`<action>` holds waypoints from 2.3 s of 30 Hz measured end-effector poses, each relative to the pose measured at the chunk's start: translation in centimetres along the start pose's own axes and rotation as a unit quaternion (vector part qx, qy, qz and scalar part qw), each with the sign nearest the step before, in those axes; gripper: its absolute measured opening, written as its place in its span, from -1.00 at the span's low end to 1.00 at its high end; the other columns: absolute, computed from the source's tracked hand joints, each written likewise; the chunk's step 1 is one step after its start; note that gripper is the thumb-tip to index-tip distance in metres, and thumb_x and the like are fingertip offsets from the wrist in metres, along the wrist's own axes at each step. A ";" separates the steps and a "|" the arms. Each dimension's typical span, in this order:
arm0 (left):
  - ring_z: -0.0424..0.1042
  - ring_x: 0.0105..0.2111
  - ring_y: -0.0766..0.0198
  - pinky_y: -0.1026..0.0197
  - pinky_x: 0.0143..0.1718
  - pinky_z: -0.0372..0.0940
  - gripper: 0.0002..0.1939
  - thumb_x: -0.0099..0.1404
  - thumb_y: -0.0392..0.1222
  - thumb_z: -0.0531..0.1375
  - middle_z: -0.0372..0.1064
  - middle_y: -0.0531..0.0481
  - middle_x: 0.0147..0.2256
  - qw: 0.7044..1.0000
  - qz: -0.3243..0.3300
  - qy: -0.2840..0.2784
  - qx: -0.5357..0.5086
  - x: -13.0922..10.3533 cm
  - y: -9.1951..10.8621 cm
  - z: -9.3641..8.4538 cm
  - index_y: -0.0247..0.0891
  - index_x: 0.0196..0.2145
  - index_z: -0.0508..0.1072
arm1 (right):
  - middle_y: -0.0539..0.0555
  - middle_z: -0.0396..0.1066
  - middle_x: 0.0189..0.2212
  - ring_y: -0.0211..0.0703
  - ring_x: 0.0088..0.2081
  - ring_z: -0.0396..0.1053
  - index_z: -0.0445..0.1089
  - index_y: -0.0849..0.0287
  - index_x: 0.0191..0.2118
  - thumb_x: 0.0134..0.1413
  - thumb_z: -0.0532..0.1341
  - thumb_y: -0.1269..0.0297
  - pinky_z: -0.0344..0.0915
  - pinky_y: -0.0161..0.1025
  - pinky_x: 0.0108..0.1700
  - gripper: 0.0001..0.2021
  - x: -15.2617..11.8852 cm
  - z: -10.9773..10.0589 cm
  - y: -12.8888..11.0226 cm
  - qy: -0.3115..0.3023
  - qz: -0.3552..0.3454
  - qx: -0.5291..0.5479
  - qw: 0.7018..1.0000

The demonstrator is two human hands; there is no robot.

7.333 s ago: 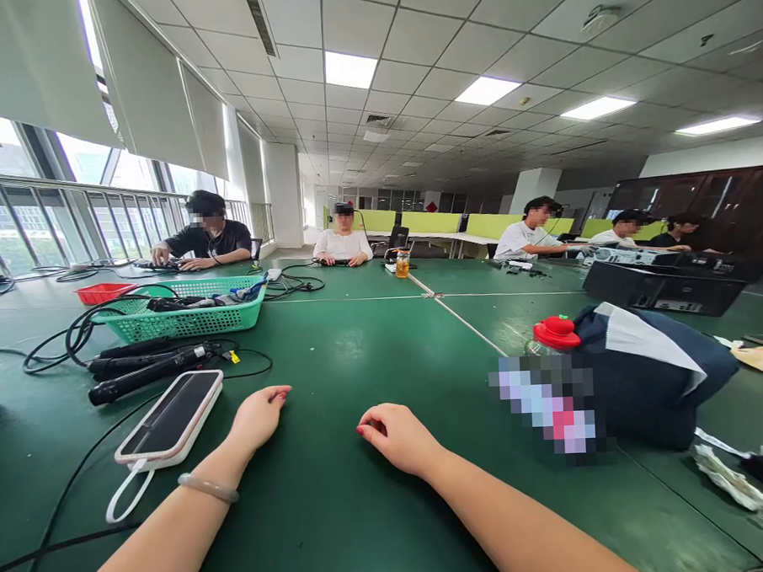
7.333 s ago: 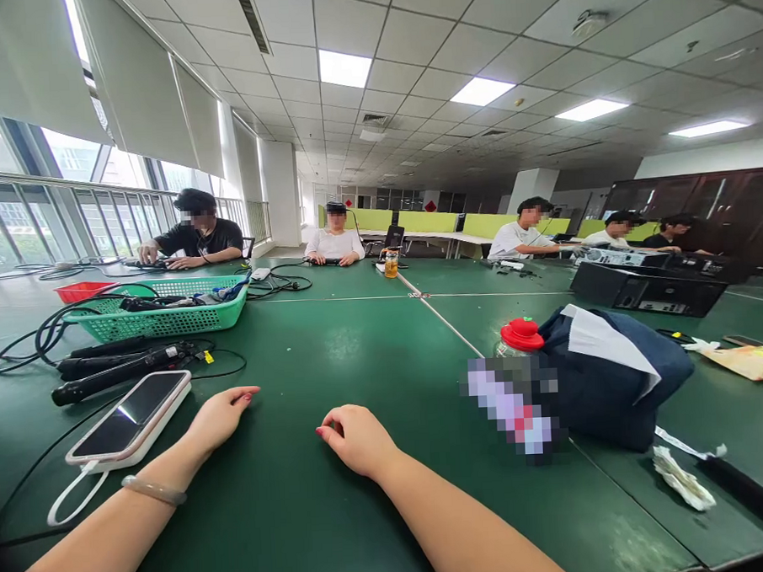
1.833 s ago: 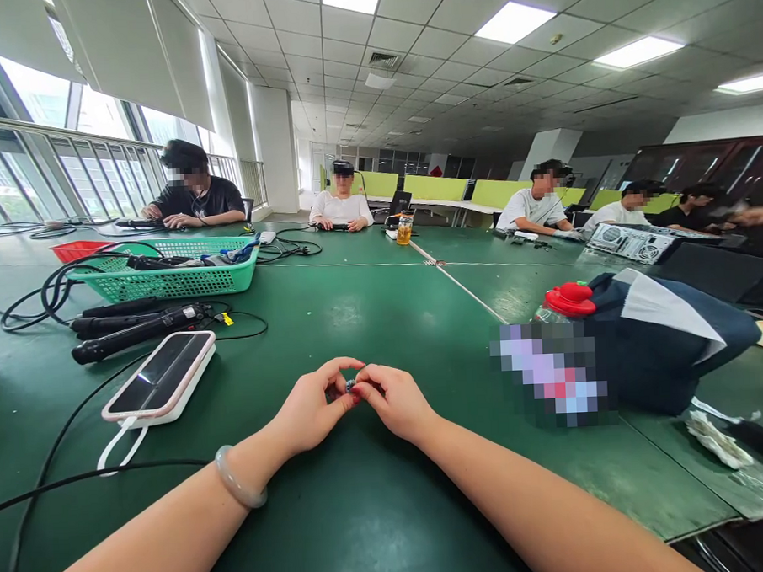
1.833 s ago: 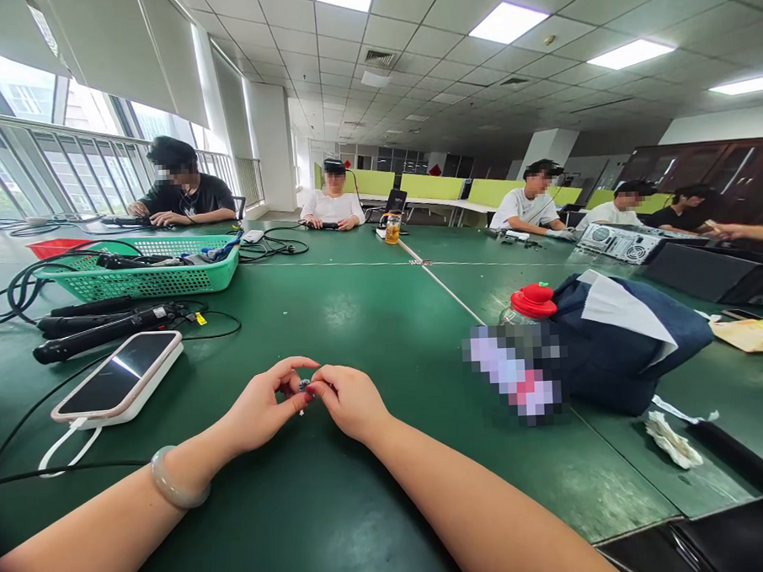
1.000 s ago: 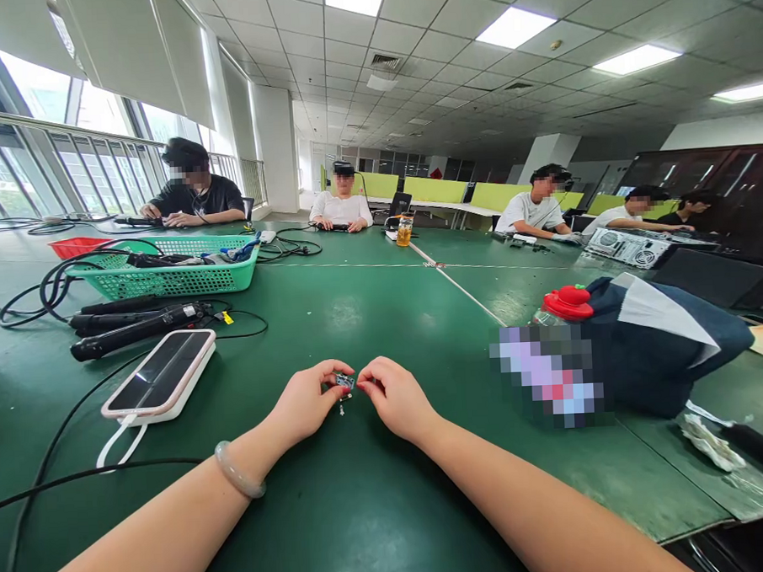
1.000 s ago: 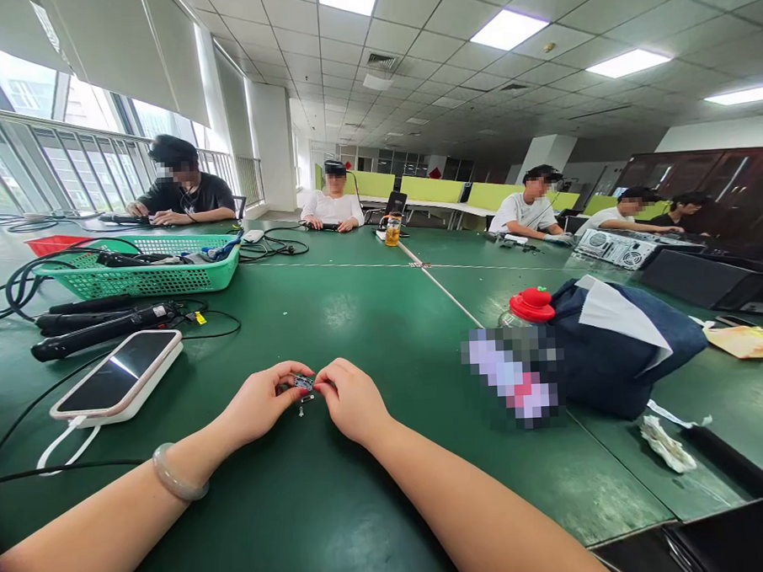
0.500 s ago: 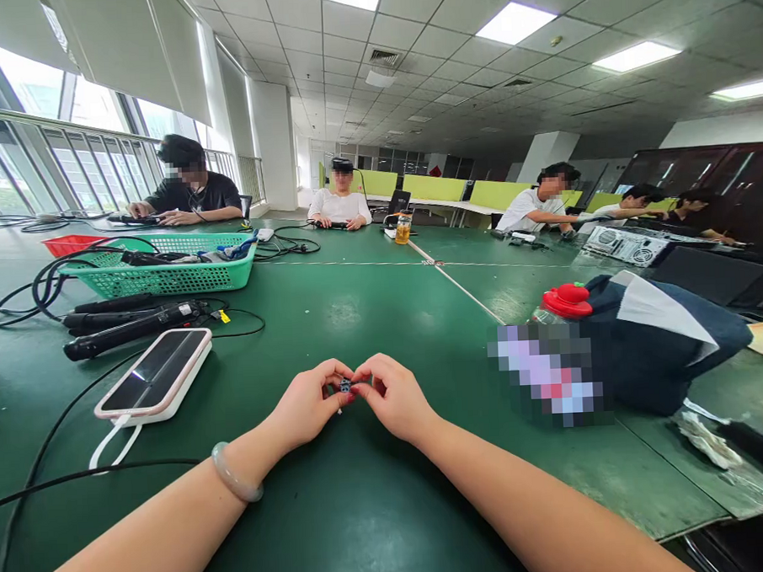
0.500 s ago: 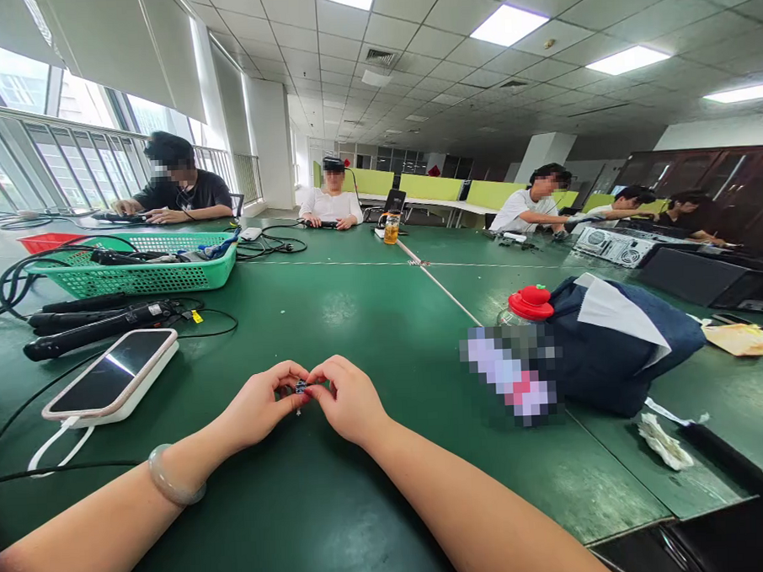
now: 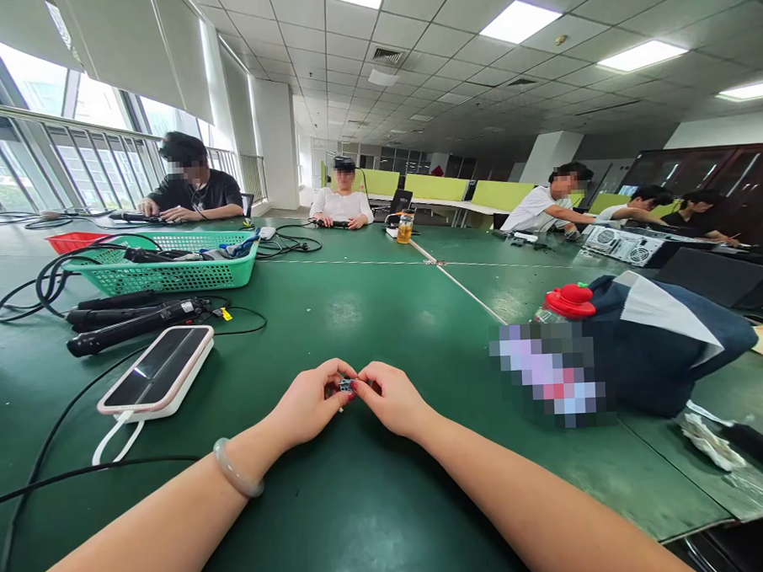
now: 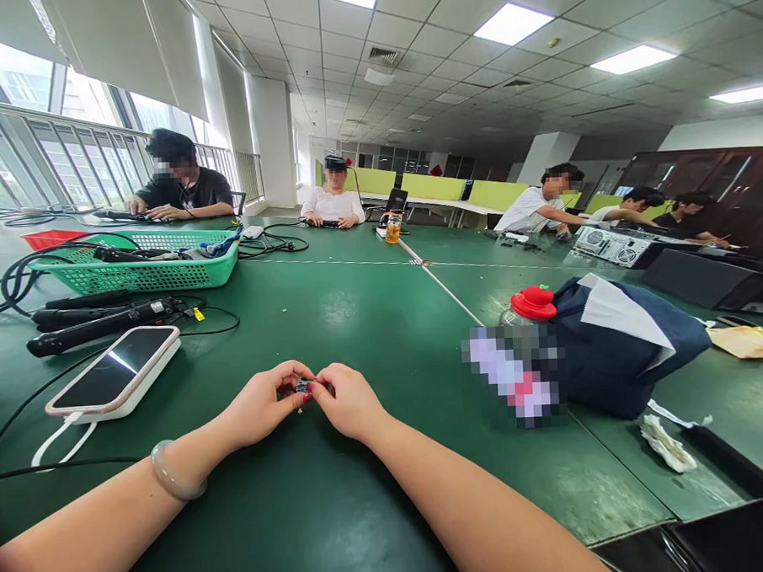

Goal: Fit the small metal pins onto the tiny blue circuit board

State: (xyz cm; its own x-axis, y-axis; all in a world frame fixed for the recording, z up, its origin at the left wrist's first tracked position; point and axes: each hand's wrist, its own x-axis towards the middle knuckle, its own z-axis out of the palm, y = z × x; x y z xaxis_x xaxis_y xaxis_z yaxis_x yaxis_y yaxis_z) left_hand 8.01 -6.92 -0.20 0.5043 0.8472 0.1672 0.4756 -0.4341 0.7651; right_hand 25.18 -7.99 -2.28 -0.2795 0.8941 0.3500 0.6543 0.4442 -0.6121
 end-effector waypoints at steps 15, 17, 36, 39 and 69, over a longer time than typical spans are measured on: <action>0.34 -0.48 0.27 0.27 -0.42 0.16 -0.81 0.12 -0.12 0.09 0.36 0.11 -0.51 0.990 -0.090 0.070 0.081 0.8 -2.2 -0.6 -0.18 -0.28 0.34 | -0.04 0.34 -0.31 -0.29 -0.31 0.32 0.46 0.06 -0.28 0.06 0.21 0.31 0.22 -0.36 -0.23 -0.91 -0.3 1.6 0.1 -0.062 -0.094 -0.105 0.988; 0.33 -0.49 0.27 0.27 -0.42 0.16 -0.80 0.11 -0.12 0.09 0.37 0.10 -0.50 0.990 -0.094 0.057 0.089 0.8 -2.2 -0.5 -0.18 -0.28 0.34 | -0.04 0.34 -0.33 -0.29 -0.33 0.32 0.45 0.09 -0.35 0.05 0.22 0.31 0.22 -0.36 -0.25 -0.95 -0.2 1.6 0.3 -0.060 -0.090 -0.115 0.987; 0.30 -0.45 0.31 0.30 -0.37 0.15 -0.80 0.09 -0.11 0.16 0.34 0.13 -0.49 0.998 -0.041 -0.005 -0.043 0.2 -0.4 0.2 -0.21 -0.30 0.35 | -0.03 0.24 -0.37 -0.38 -0.54 0.13 0.34 0.16 -0.41 0.06 0.15 0.37 0.14 -0.37 -0.45 -0.94 -0.3 0.3 -0.6 0.071 -0.024 0.063 0.995; 0.30 -0.46 0.32 0.30 -0.39 0.15 -0.78 0.09 -0.10 0.17 0.31 0.14 -0.51 0.996 -0.041 -0.009 -0.073 0.3 -0.5 0.2 -0.22 -0.30 0.34 | -0.04 0.21 -0.37 -0.41 -0.57 0.08 0.32 0.17 -0.44 0.02 0.17 0.38 0.12 -0.38 -0.49 -0.95 -0.2 0.2 -0.7 0.068 -0.005 0.103 0.992; 0.43 -0.38 0.20 0.22 -0.33 0.20 -0.77 0.12 -0.08 0.12 0.46 0.06 -0.43 0.985 -0.133 0.104 0.025 0.8 -2.6 -0.7 -0.18 -0.25 0.36 | 0.02 0.41 -0.45 -0.18 -0.36 0.23 0.47 0.13 -0.43 -0.04 0.29 0.30 0.22 -0.24 -0.24 -0.95 -0.4 1.8 -1.0 -0.031 -0.174 -0.164 0.971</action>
State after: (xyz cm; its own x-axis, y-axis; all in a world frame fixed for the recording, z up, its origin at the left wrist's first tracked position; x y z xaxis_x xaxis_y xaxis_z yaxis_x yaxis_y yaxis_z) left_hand 6.68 -4.84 -1.64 0.2011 0.9751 0.0937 0.6079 -0.1992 0.7686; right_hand 23.39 -8.70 -3.12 -0.5587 0.6995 0.4456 0.6982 0.6867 -0.2024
